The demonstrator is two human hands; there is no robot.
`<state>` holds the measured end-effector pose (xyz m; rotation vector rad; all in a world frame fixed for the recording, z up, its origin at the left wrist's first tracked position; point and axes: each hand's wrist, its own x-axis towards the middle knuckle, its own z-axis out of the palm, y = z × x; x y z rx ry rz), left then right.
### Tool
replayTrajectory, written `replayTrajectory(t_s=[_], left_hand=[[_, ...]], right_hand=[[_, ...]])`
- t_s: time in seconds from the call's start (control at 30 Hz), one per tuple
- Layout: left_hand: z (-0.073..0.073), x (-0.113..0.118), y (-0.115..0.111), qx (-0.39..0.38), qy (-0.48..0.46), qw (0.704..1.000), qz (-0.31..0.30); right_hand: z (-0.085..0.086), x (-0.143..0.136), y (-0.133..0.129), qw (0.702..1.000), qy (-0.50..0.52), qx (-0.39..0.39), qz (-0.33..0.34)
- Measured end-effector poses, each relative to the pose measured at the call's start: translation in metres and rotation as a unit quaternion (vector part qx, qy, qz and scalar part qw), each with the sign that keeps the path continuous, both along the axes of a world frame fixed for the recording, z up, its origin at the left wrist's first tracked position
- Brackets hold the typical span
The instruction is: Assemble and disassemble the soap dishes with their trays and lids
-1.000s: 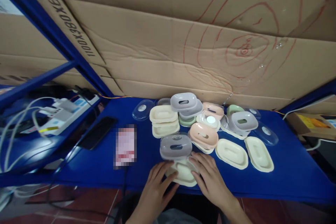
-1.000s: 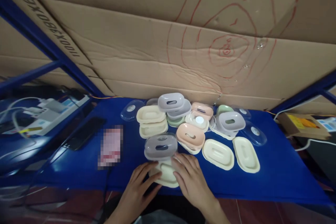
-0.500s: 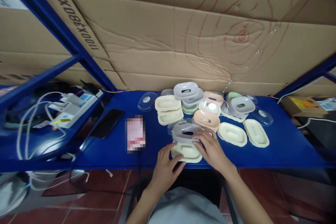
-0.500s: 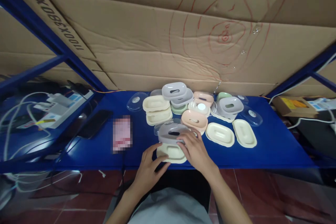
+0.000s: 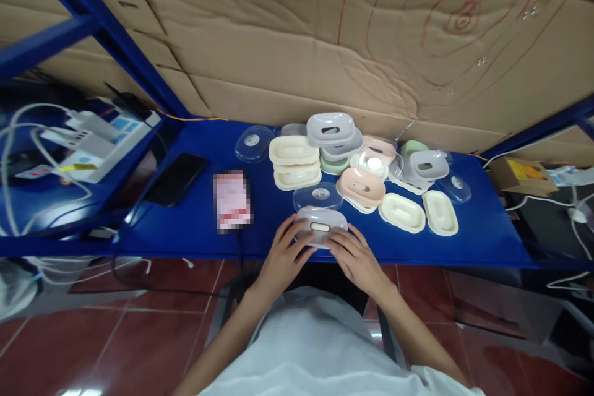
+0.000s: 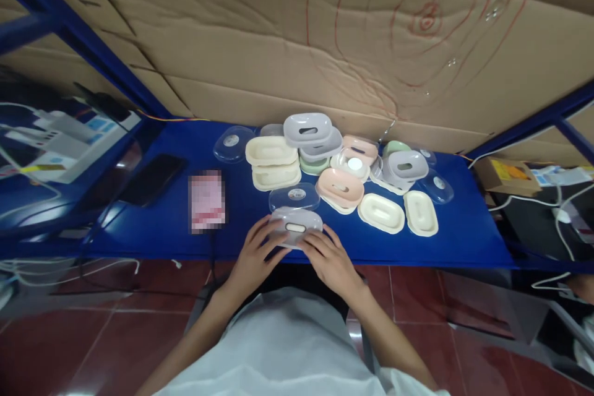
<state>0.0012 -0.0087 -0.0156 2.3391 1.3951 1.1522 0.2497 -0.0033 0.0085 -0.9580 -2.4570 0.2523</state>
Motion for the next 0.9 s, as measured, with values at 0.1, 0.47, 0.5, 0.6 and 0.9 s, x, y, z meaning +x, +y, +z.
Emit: replayTrajectory(t_s=[0.1, 0.47, 0.5, 0.6, 0.9], left_hand=[[0.004, 0.0, 0.0, -0.009, 0.008, 1.0, -0.016], [0.009, -0.012, -0.007, -0.02, -0.03, 0.996, 0.077], [0.008, -0.013, -0.007, -0.023, -0.048, 0.994, 0.092], [0.008, -0.016, -0.003, -0.05, -0.065, 0.992, 0.098], [0.008, -0.021, 0.011, -0.116, -0.049, 0.991, 0.046]], right_hand=[[0.01, 0.003, 0.019, 1.0, 0.028, -0.014, -0.002], [0.03, -0.017, 0.067, 0.995, 0.007, -0.091, -0.031], [0.029, -0.016, 0.059, 0.995, 0.015, -0.096, -0.024], [0.024, -0.015, 0.036, 0.995, 0.021, -0.096, -0.005], [0.001, -0.009, 0.03, 0.998, -0.049, -0.032, 0.038]])
